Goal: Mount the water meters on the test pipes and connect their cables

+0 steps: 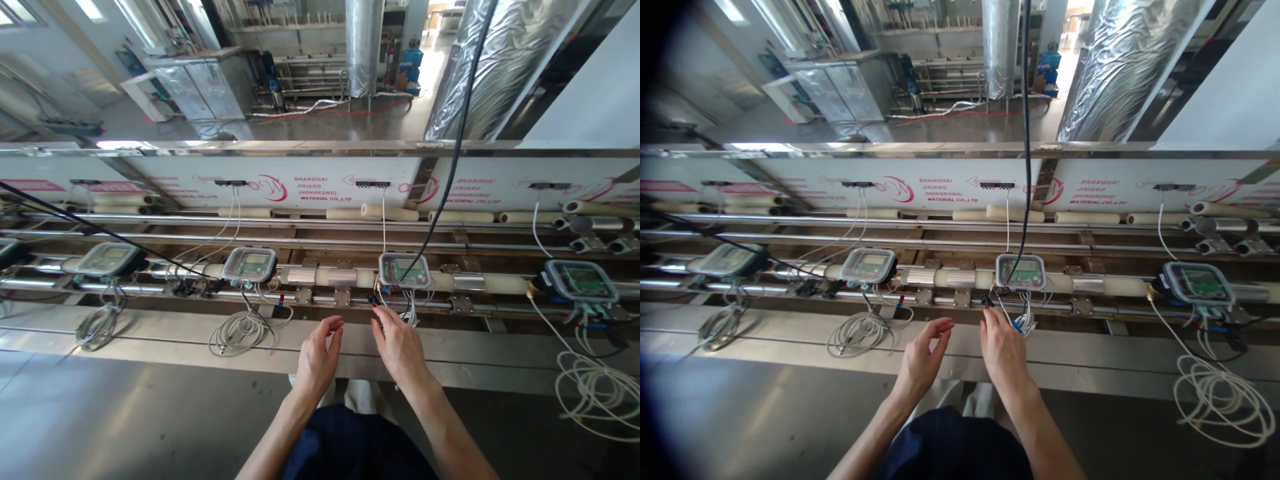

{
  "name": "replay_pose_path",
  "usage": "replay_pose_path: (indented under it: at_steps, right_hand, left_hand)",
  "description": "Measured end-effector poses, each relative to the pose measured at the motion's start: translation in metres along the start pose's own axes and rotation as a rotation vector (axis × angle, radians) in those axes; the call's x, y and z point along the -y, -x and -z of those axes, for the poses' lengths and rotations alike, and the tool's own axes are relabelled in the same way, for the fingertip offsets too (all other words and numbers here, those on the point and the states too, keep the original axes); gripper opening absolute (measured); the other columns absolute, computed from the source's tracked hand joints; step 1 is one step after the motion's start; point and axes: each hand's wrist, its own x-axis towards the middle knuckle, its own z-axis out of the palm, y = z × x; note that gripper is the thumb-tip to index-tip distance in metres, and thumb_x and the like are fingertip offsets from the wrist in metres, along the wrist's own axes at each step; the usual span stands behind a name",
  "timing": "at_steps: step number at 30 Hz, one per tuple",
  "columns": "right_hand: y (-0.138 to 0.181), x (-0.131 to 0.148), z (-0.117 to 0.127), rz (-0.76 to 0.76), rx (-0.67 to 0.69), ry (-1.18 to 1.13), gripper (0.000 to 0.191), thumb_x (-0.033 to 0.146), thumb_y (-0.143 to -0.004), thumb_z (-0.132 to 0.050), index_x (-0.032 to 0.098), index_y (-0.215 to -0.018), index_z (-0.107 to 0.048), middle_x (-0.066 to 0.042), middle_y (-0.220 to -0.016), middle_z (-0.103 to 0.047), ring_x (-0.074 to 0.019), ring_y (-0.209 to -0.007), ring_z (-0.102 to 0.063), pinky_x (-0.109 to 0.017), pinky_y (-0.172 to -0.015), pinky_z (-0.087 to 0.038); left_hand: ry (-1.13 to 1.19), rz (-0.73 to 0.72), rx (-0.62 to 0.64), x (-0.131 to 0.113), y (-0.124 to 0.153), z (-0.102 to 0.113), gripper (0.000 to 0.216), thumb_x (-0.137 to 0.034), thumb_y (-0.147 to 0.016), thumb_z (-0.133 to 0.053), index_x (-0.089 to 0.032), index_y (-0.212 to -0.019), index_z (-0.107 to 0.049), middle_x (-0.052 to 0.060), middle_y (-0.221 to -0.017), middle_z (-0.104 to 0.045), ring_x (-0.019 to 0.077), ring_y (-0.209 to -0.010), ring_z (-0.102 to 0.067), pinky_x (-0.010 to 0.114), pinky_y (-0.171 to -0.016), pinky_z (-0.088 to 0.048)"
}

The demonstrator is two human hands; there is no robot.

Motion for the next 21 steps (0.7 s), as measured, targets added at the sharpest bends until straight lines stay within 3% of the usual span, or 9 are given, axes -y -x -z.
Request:
replay_pose_path:
  at_steps: [5,8,10,17,21]
  right_hand:
    - [0.001,0.013,-0.008,-0.012,0.027,0.175,0.026,0.020,-0.090,-0.043,0.015,-0.109,-0.060,-0.015,-0.130,-0.053,-0.0225,-0.086,-0.068,-0.033,-0.066,-0.054]
    - [0.005,0.033,-0.013,-0.040,-0.020,0.229,0.029,0.023,-0.091,-0.041,0.014,-0.110,-0.060,-0.016,-0.138,-0.045,-0.0238,-0.089,-0.067,-0.034,-0.067,-0.054]
    - [0.009,0.053,-0.024,-0.016,-0.041,0.179,0.029,0.024,-0.090,-0.041,0.013,-0.110,-0.060,-0.015,-0.135,-0.047,-0.0245,-0.097,-0.064,-0.034,-0.074,-0.053]
    - [0.028,0.157,-0.111,0.006,0.203,-0.094,0.025,0.022,-0.087,-0.044,0.018,-0.104,-0.062,-0.009,-0.114,-0.061,-0.0194,-0.083,-0.065,-0.031,-0.077,-0.050]
    - [0.040,0.210,-0.158,-0.070,0.306,-0.265,0.021,0.020,-0.081,-0.049,0.019,-0.094,-0.066,-0.008,-0.102,-0.065,-0.0201,-0.081,-0.063,-0.032,-0.081,-0.046]
  left_hand:
    - [-0.004,0.037,0.018,0.017,0.017,0.026,0.017,-0.027,-0.088,-0.046,-0.021,-0.097,-0.060,0.004,-0.095,-0.069,0.0177,-0.090,-0.064,0.029,-0.080,-0.047]
    - [0.009,0.036,0.011,0.028,0.027,0.051,0.017,-0.025,-0.088,-0.046,-0.021,-0.095,-0.060,0.003,-0.095,-0.069,0.0164,-0.090,-0.064,0.027,-0.079,-0.046]
    - [0.021,0.033,0.004,0.039,0.037,0.073,0.017,-0.024,-0.088,-0.046,-0.021,-0.095,-0.061,0.002,-0.094,-0.069,0.0154,-0.089,-0.064,0.026,-0.079,-0.046]
    - [0.039,0.041,-0.038,0.106,0.092,0.175,0.017,-0.025,-0.088,-0.045,-0.022,-0.093,-0.061,0.000,-0.090,-0.070,0.0142,-0.086,-0.065,0.023,-0.076,-0.046]
    - [0.041,0.063,-0.052,0.142,0.123,0.226,0.018,-0.028,-0.088,-0.045,-0.022,-0.090,-0.062,-0.001,-0.086,-0.070,0.0143,-0.079,-0.065,0.022,-0.072,-0.047]
